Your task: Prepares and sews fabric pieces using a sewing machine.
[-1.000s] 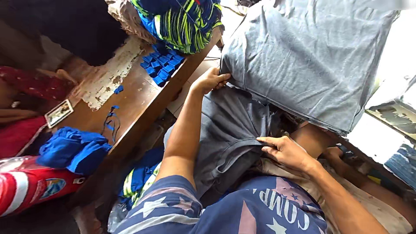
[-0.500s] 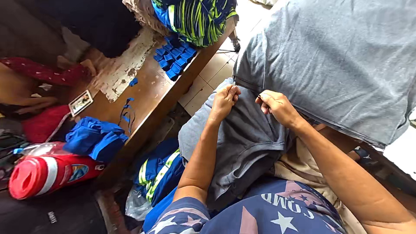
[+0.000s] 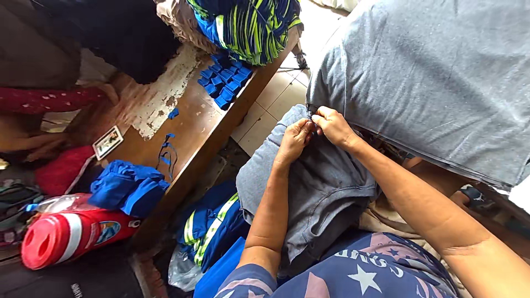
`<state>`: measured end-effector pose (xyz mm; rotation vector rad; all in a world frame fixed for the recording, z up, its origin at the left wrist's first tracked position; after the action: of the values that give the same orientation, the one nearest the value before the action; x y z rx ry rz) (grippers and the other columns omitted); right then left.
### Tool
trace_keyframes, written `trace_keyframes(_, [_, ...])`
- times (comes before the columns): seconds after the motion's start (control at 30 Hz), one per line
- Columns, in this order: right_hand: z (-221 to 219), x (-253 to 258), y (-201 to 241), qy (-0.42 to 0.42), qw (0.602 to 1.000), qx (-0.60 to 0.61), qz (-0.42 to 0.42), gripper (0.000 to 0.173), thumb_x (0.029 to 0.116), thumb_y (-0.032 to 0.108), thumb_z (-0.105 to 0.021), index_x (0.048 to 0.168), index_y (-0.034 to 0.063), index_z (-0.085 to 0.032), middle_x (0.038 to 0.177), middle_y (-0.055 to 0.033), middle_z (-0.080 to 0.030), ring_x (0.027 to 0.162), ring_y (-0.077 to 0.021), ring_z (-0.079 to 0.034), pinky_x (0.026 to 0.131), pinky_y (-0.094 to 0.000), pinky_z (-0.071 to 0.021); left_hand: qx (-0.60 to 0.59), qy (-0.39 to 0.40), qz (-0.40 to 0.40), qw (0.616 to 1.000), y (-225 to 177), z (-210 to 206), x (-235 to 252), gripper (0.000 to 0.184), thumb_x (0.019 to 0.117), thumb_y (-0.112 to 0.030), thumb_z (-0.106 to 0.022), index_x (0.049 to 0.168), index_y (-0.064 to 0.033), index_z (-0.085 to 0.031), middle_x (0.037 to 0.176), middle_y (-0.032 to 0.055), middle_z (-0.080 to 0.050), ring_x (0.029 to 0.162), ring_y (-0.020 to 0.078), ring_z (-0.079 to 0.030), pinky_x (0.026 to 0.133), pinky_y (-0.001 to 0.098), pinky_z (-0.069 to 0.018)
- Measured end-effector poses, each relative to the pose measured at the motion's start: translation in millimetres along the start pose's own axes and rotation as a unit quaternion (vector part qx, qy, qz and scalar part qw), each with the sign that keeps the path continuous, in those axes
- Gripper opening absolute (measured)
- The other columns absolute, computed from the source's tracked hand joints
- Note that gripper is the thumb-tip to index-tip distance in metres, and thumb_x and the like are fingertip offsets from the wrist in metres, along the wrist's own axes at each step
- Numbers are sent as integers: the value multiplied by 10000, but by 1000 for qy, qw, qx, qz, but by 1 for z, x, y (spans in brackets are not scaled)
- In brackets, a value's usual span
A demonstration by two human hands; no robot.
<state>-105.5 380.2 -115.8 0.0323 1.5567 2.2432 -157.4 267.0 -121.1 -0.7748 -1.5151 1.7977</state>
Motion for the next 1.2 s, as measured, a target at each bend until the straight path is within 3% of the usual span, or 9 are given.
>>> trace_keyframes(0.23, [8, -8, -19, -51, 998, 38, 5, 256, 1042, 280, -495, 1006, 95, -668, 756, -52, -617, 671, -210, -597, 648, -469, -508, -20, 9, 21, 1000, 13, -2, 0, 282, 1105, -182, -442, 1003, -44, -666, 654, -13, -519, 518, 75, -435, 472, 233, -375])
trace_keyframes(0.33, [19, -36, -28, -48, 999, 19, -16, 287, 1074, 321, -458, 1037, 117, -656, 688, -51, -563, 573, -207, -540, 534, -437, -455, -82, -16, 73, 994, 21, 2, 1, 265, 1102, -186, -462, 1121, -31, -676, 642, -14, -517, 497, 68, -422, 453, 217, -361])
trace_keyframes(0.4, [23, -47, -38, -35, 999, 7, -35, 281, 1078, 320, -464, 1060, 120, -660, 698, -60, -572, 583, -210, -548, 538, -440, -458, -78, -25, 118, 990, 19, 6, 4, 290, 1086, -178, -510, 1336, -47, -574, 689, 20, -566, 518, 88, -473, 474, 235, -409])
trace_keyframes(0.47, [23, -48, -50, -17, 999, 5, -38, 278, 1080, 307, -472, 1071, 107, -665, 732, -66, -597, 627, -211, -573, 595, -448, -487, -49, -39, 128, 990, 11, 12, 13, 505, 1061, -167, -558, 1522, -81, -369, 695, 41, -602, 522, 104, -533, 487, 252, -468])
trace_keyframes(0.57, [20, -54, -58, 2, 1000, 8, -25, 279, 1082, 319, -482, 1086, 104, -660, 709, -71, -595, 586, -205, -563, 563, -419, -493, 4, -47, 137, 989, 3, 16, 35, 707, 1051, -204, -590, 1620, -107, -180, 697, 64, -621, 523, 129, -570, 496, 278, -506])
trace_keyframes(0.63, [19, -56, -55, 10, 1000, 7, -20, 274, 1083, 318, -485, 1096, 108, -660, 707, -72, -595, 578, -206, -559, 559, -420, -489, 26, -28, 175, 984, 7, 9, 51, 603, 1066, -263, -573, 1570, -63, -307, 693, 59, -616, 509, 124, -556, 489, 268, -496])
trace_keyframes(0.73, [23, -59, -49, 8, 1000, 21, -16, 290, 1091, 331, -464, 1117, 131, -672, 711, -55, -598, 572, -186, -556, 550, -400, -488, 53, -27, 177, 982, 14, 4, 64, 319, 1097, -303, -503, 1234, -33, -604, 652, 39, -601, 488, 113, -529, 458, 261, -453])
trace_keyframes(0.9, [46, -60, -32, -21, 998, 56, 16, 377, 1118, 307, -366, 1107, 100, -681, 658, -20, -552, 565, -158, -517, 553, -369, -460, 155, -55, 125, 978, -5, 8, 27, 376, 1122, -322, -417, 1077, -49, -671, 773, 53, -699, 596, 146, -658, 545, 323, -572])
trace_keyframes(1.2, [34, -19, -17, 2, 1000, -19, -12, 306, 1079, 315, -436, 1075, 112, -664, 773, -57, -644, 713, -214, -638, 692, -473, -529, 138, -54, 42, 988, -9, -8, -2, 304, 1103, -253, -472, 1035, -69, -704, 823, 34, -694, 649, 134, -648, 603, 323, -573])
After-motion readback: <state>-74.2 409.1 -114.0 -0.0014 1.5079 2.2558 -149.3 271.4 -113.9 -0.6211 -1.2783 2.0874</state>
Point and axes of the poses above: each hand's wrist, its own x-axis towards the middle knuckle, its own z-axis out of the back of the hand, y = z × x, the point moved 10 cm from there along x, towards the middle knuckle
